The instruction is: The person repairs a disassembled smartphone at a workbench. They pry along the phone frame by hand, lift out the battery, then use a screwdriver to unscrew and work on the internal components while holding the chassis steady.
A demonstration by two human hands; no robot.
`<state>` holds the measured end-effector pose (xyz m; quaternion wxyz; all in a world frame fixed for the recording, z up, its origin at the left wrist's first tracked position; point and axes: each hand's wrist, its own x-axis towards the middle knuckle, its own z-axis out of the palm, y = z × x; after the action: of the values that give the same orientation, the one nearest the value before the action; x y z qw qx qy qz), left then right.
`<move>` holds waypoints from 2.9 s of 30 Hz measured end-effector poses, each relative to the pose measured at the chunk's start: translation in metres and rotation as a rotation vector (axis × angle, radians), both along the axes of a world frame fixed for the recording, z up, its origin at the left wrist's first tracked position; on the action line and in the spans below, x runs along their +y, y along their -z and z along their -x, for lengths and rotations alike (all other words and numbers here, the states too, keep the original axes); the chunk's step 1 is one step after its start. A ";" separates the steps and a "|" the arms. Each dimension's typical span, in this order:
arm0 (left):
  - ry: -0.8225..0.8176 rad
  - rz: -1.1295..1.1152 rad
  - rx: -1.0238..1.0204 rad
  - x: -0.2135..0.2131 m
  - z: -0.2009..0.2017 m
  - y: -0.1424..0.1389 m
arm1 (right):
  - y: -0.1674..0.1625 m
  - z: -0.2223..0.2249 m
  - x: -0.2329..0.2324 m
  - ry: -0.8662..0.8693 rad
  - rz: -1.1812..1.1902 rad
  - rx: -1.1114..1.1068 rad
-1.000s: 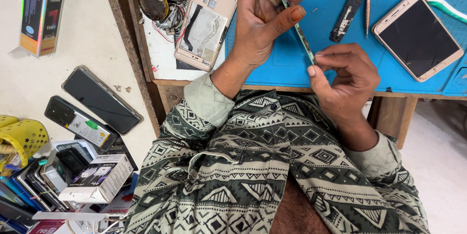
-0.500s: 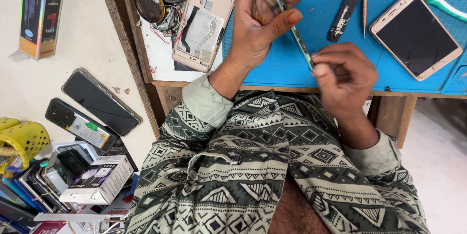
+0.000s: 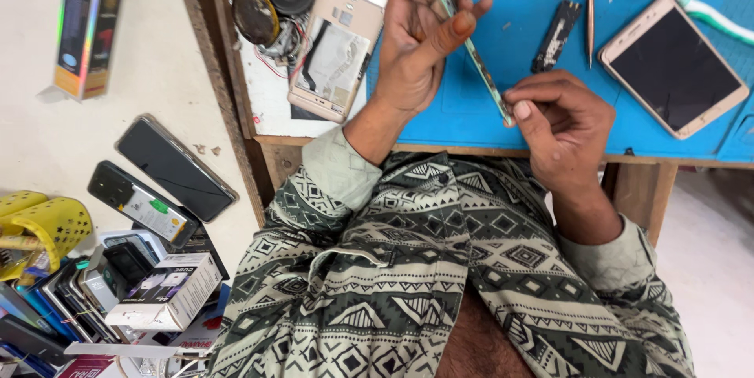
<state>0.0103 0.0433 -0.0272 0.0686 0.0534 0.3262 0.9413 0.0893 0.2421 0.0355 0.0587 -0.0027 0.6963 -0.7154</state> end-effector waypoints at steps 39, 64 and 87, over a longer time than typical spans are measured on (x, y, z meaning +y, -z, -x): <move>0.028 0.172 0.102 -0.006 0.002 -0.022 | -0.040 0.055 -0.023 -0.158 -0.408 0.132; 0.032 -0.101 -0.083 -0.004 0.003 -0.013 | -0.030 0.042 -0.018 -0.070 -0.303 0.184; 0.344 -0.646 0.004 -0.026 0.021 -0.018 | -0.001 0.005 -0.043 -0.106 -0.015 -0.054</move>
<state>-0.0107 0.0177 -0.0091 0.2050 0.1285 -0.0017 0.9703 0.0839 0.1988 0.0367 0.1152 -0.0196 0.6988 -0.7057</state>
